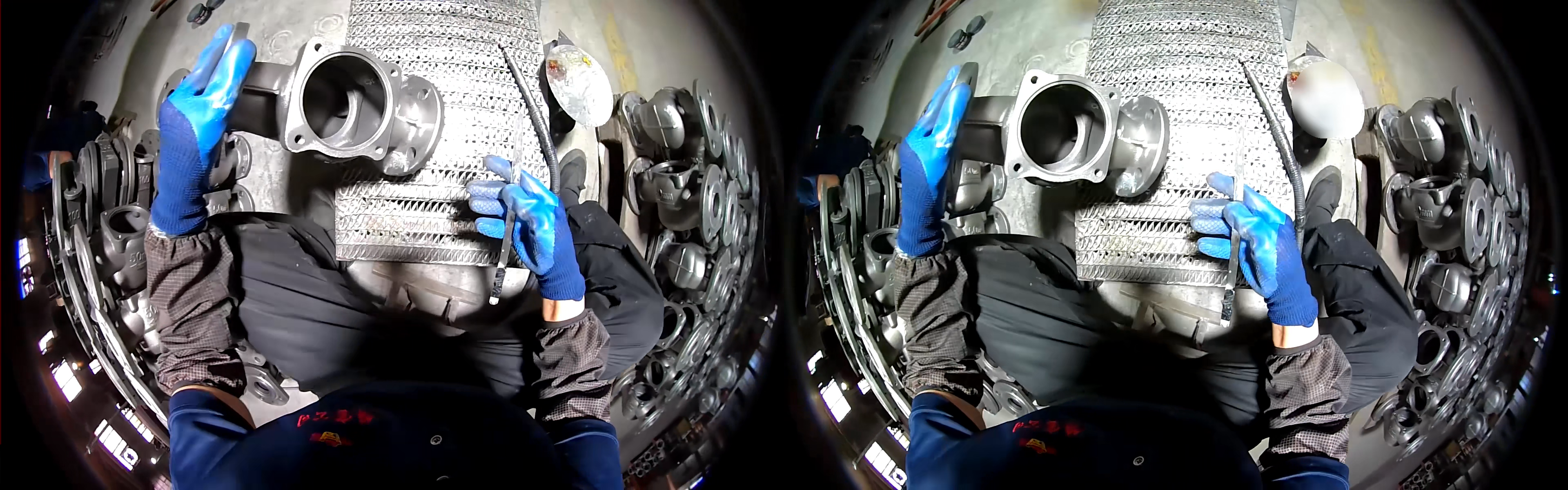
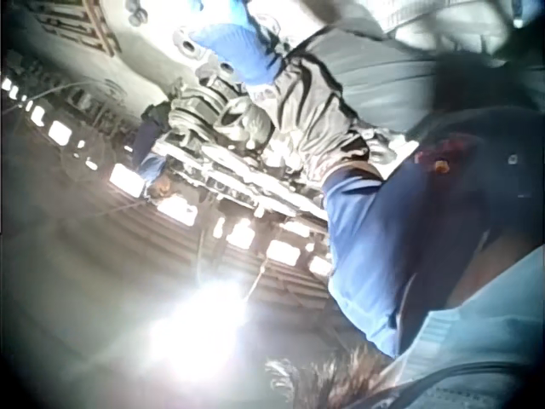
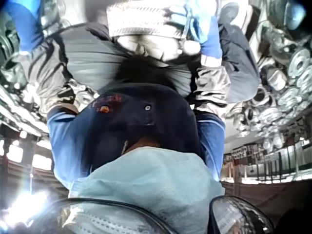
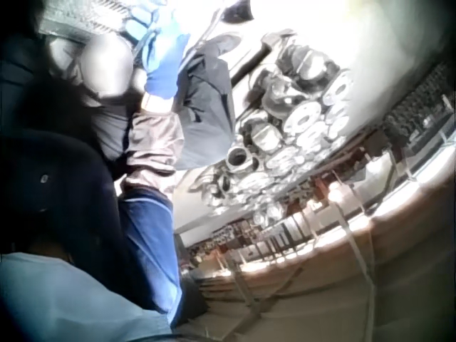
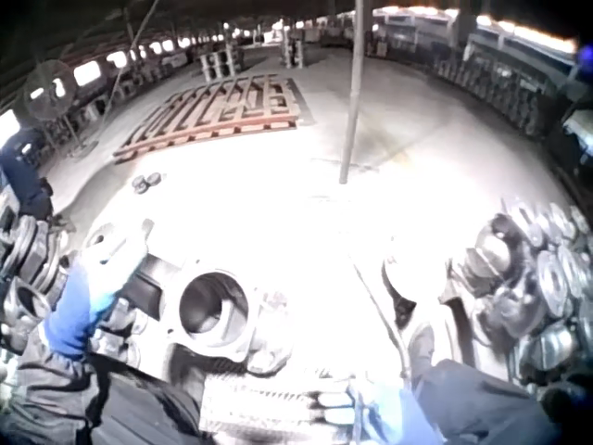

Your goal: The person handles a metal casting by hand, turning it over to access different sides, and uses a handheld grinding tool on the interior and exterior surfaces.

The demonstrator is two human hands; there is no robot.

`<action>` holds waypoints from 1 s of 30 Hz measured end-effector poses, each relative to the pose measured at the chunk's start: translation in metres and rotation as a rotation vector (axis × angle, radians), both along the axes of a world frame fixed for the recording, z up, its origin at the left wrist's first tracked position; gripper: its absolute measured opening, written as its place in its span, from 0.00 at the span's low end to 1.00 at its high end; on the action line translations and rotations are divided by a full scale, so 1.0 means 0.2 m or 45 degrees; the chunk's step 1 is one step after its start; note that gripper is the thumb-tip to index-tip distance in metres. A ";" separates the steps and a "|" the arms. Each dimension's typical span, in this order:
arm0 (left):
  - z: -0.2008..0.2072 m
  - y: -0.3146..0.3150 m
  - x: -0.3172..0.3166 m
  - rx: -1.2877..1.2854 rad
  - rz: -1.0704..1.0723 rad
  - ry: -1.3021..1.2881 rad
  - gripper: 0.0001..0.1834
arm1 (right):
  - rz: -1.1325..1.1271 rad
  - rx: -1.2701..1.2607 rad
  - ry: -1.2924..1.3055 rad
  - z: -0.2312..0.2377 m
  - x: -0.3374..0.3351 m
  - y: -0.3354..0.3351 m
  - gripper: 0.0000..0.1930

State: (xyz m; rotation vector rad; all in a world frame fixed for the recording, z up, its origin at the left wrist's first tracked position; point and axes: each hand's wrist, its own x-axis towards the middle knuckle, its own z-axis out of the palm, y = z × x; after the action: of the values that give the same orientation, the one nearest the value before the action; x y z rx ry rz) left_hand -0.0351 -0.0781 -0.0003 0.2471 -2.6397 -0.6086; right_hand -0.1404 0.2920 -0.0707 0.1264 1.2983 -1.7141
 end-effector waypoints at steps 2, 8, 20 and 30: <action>-0.01 -0.02 -0.01 -0.301 -0.168 -0.021 0.23 | -0.117 -0.062 0.077 -0.06 -0.02 0.02 0.23; 0.05 -0.03 -0.01 -0.782 -0.240 -0.090 0.22 | -0.280 0.789 1.098 -0.28 -0.36 0.27 0.17; 0.06 0.04 0.04 0.126 0.451 -0.224 0.26 | 0.132 1.653 1.541 -0.37 -0.58 0.24 0.17; 0.04 0.01 0.04 0.062 0.445 -0.244 0.26 | -0.009 1.520 1.209 -0.37 -0.61 0.26 0.18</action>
State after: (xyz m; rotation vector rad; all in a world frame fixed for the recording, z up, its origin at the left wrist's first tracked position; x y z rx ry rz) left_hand -0.0269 -0.0752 0.0074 0.7972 -2.6683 -0.5529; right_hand -0.2625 0.3432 -0.1456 -0.0177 2.8829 -0.7263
